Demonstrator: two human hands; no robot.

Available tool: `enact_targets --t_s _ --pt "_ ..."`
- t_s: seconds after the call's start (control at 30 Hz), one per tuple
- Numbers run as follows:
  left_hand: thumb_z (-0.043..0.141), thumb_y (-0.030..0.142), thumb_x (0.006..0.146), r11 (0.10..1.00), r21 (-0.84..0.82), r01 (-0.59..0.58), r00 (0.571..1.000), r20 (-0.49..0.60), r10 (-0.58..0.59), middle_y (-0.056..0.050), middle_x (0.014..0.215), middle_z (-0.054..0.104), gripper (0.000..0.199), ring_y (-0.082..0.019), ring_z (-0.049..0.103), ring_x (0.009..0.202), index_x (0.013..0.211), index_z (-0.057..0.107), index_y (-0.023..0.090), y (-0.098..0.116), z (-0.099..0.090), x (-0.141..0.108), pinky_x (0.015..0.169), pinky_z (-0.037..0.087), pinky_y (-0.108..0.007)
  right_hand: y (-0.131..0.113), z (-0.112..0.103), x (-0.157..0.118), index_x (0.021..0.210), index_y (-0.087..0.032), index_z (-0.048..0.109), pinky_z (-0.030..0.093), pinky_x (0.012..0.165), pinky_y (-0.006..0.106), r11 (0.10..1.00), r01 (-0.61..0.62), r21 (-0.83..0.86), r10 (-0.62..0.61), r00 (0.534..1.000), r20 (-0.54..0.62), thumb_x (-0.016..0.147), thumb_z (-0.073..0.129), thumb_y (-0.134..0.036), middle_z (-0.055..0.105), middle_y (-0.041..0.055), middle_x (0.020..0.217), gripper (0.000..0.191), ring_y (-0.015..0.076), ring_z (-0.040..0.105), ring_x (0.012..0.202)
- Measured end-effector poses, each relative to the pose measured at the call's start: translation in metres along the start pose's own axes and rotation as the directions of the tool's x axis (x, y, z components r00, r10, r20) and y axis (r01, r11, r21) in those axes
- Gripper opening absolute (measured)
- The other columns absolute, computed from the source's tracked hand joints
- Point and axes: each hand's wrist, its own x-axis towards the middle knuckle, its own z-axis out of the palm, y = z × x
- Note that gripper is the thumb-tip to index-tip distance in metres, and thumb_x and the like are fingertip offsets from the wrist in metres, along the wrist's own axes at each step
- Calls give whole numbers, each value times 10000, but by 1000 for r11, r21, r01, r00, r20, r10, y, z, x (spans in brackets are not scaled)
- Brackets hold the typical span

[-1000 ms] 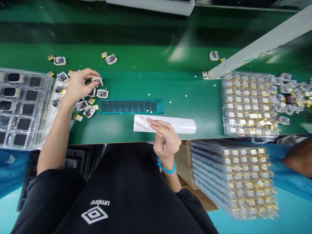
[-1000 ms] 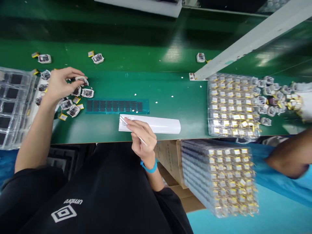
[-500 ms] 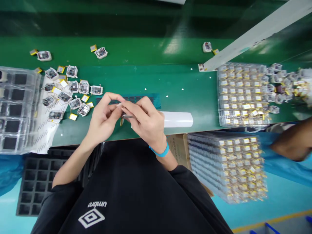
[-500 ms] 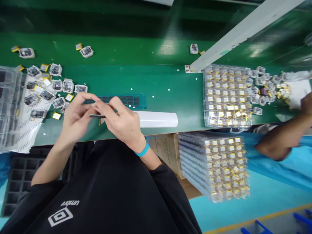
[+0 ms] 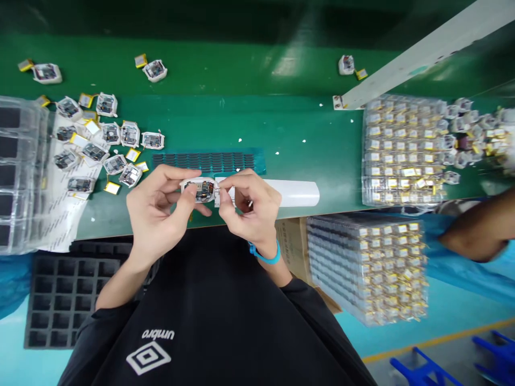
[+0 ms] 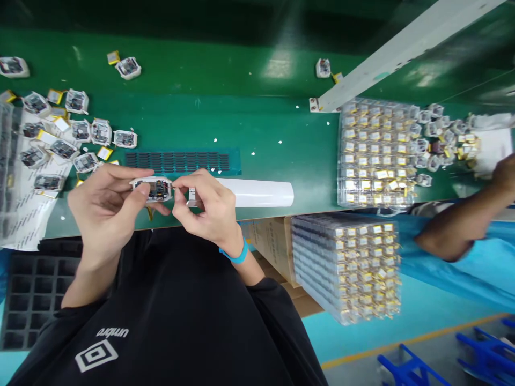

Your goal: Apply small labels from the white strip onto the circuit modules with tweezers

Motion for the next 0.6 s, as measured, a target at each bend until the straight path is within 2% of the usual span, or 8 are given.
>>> enact_targets --t_s 0.13,0.27,0.47,0.6 --pt "806 292 968 998 -26 60 998 15 -60 -13 845 825 112 -152 762 540 973 766 188 -3 1 -7 504 656 -224 0 5 -8 1088 -193 711 547 574 218 991 91 -102 -93 995 -20 977 729 -109 799 5 886 140 108 718 714" --pt "807 306 969 994 19 104 993 46 -105 -16 884 826 125 -156 769 537 975 753 194 1 -1 -8 480 641 -215 0 2 -10 1091 -194 737 599 632 223 949 195 -246 -190 981 46 997 729 -112 808 10 903 125 118 752 746" --pt "781 215 970 997 37 60 998 15 -61 15 814 790 41 -146 757 503 971 744 197 2 -4 -8 449 604 -194 5 -7 -5 1100 -177 757 642 683 230 980 176 -99 -167 982 89 1014 702 -113 811 34 967 120 126 779 831" --pt "777 145 940 995 65 70 998 -7 -70 36 770 764 58 -118 731 470 952 743 190 3 -4 -6 420 550 -157 9 -13 -7 1149 -187 762 649 702 222 958 222 -180 -201 971 129 1004 685 -64 820 40 1034 205 131 791 884"
